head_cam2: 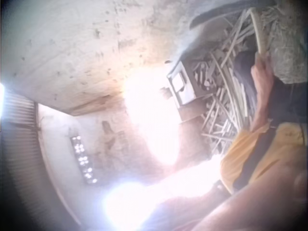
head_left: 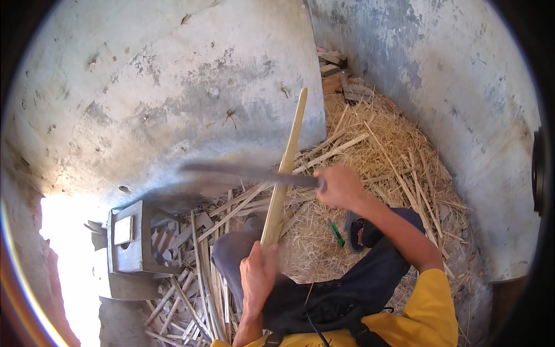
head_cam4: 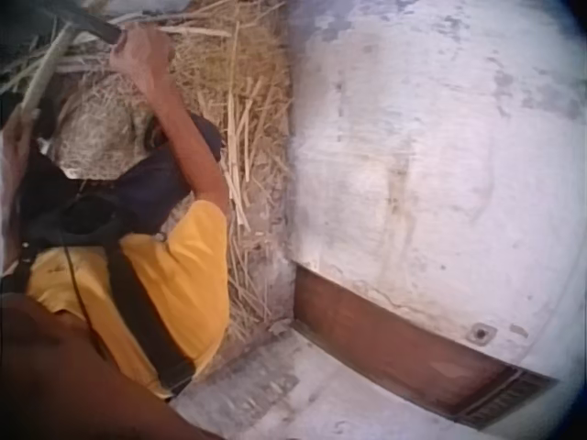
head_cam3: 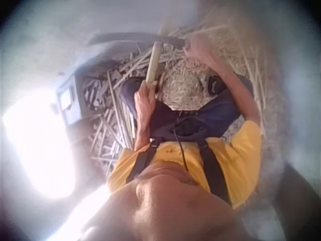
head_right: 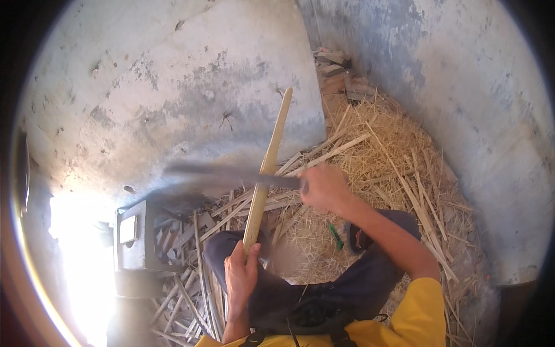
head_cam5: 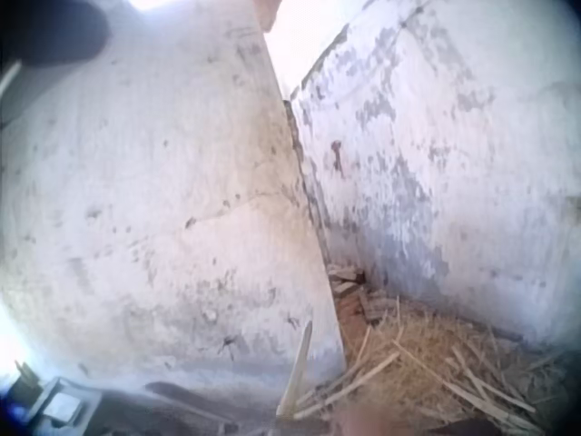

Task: The person carves a piece of wood using a machete and a smaller utility knife. The person first uses a large blade to shave down the sides of the wood piece and then uses a smaller green-handled knife to refine the shape and remove smaller shavings while sitting on a floor covered in wood scraps.

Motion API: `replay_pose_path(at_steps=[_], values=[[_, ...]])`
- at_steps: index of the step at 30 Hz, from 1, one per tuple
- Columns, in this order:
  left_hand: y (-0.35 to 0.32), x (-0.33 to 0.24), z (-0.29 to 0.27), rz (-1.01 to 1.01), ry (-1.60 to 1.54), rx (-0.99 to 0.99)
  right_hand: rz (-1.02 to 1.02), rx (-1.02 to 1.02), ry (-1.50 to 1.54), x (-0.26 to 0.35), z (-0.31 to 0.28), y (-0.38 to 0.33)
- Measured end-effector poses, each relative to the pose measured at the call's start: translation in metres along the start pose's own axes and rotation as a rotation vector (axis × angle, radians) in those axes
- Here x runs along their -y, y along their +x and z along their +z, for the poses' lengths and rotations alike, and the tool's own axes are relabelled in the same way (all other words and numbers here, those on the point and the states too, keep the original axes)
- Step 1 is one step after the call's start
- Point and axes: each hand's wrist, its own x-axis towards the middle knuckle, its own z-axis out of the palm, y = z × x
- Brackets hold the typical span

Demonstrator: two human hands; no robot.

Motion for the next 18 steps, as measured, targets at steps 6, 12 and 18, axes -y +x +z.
replay_pose_path(at_steps=[6,12,18], values=[[-0.003,0.008,0.007,0.03,0.033,-0.019,-0.035,0.106,-0.027,0.013,0.002,-0.007],[-0.003,0.004,0.001,0.023,0.084,-0.01,-0.044,-0.098,-0.005,-0.012,0.006,0.011],[0.0,0.007,0.003,0.021,-0.021,-0.007,-0.168,0.181,-0.144,0.02,0.01,-0.012]])
